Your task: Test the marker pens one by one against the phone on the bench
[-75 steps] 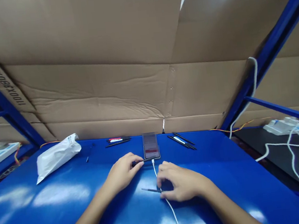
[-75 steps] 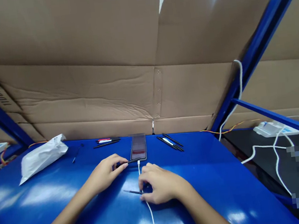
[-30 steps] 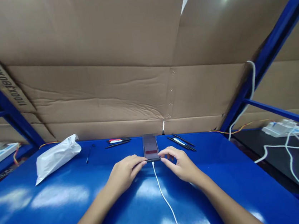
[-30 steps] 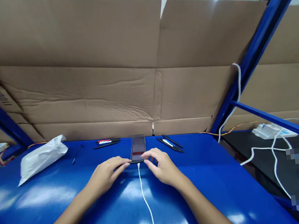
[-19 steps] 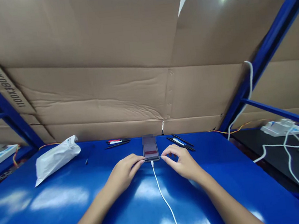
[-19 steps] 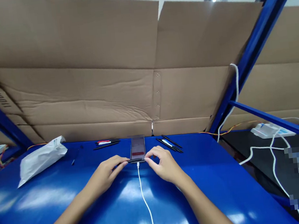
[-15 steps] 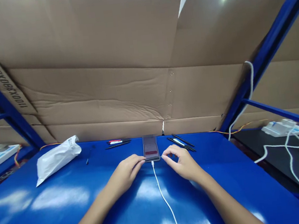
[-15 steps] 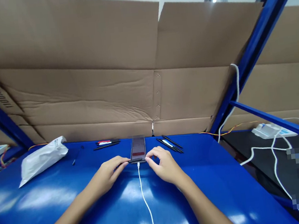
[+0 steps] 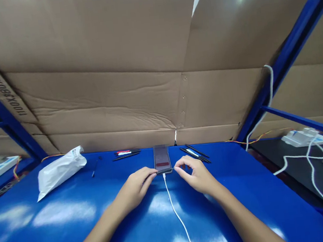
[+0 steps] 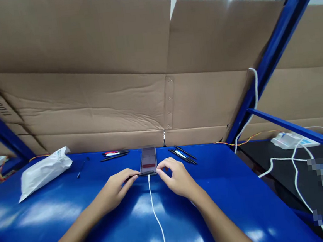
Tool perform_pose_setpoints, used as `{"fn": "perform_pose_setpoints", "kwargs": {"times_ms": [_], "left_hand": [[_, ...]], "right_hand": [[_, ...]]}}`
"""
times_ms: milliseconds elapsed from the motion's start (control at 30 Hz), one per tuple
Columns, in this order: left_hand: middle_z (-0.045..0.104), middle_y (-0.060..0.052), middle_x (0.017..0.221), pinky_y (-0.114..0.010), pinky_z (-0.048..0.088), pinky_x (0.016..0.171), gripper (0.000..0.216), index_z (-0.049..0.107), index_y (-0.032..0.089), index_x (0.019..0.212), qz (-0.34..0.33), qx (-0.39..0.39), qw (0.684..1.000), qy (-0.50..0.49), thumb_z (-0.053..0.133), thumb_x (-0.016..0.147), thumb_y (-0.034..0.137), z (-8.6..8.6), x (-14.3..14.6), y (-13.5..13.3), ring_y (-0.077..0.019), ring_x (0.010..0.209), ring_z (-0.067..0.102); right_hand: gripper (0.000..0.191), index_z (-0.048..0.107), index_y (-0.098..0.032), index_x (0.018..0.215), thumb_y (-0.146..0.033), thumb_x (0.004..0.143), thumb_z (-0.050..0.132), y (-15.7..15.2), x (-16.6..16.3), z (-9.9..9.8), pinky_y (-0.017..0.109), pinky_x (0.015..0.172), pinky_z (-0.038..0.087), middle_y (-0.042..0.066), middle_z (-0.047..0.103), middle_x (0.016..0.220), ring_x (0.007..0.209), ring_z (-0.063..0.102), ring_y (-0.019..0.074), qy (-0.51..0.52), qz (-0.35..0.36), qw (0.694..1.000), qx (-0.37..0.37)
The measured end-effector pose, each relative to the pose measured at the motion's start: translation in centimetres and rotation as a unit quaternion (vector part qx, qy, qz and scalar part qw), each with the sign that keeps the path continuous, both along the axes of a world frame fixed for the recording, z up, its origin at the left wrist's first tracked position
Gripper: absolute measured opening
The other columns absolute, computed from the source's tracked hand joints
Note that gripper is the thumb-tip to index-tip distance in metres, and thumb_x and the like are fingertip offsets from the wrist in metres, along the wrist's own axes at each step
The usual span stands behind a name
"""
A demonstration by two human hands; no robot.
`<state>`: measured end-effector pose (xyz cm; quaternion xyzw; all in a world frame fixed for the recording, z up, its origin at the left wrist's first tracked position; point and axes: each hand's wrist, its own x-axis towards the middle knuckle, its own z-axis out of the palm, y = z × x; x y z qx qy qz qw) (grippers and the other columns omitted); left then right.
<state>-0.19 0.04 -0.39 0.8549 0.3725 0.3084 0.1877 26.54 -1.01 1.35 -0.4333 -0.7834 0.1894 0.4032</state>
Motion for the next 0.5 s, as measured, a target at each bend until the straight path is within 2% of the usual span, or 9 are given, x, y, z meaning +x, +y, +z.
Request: {"fn": "perform_pose_setpoints", "kwargs": {"times_ms": [367, 500], "left_hand": [[0.075, -0.005, 0.115, -0.03, 0.054, 0.093, 0.029, 0.07, 0.025, 0.119, 0.014, 0.009, 0.999, 0.029, 0.045, 0.108, 0.035, 0.02, -0.06, -0.11, -0.0218, 0.105, 0.07], [0.075, -0.005, 0.117, -0.03, 0.054, 0.093, 0.03, 0.07, 0.025, 0.12, 0.023, 0.001, 1.0, 0.014, 0.045, 0.108, 0.037, 0.21, 0.01, -0.15, -0.0215, 0.106, 0.071]], "right_hand": [[0.013, 0.069, -0.022, 0.091, -0.023, 0.099, 0.06, -0.28, -0.19, 0.12, 0.033, 0.082, 0.047, 0.003, 0.073, 0.092, 0.088, 0.064, 0.0197, -0.003, 0.023, 1.0, -0.009], [0.007, 0.071, -0.023, 0.101, -0.025, 0.094, 0.069, -0.35, 0.03, 0.28, 0.034, 0.085, 0.048, 0.003, 0.073, 0.098, 0.092, 0.065, 0.0206, -0.024, 0.024, 0.999, -0.017]]}}
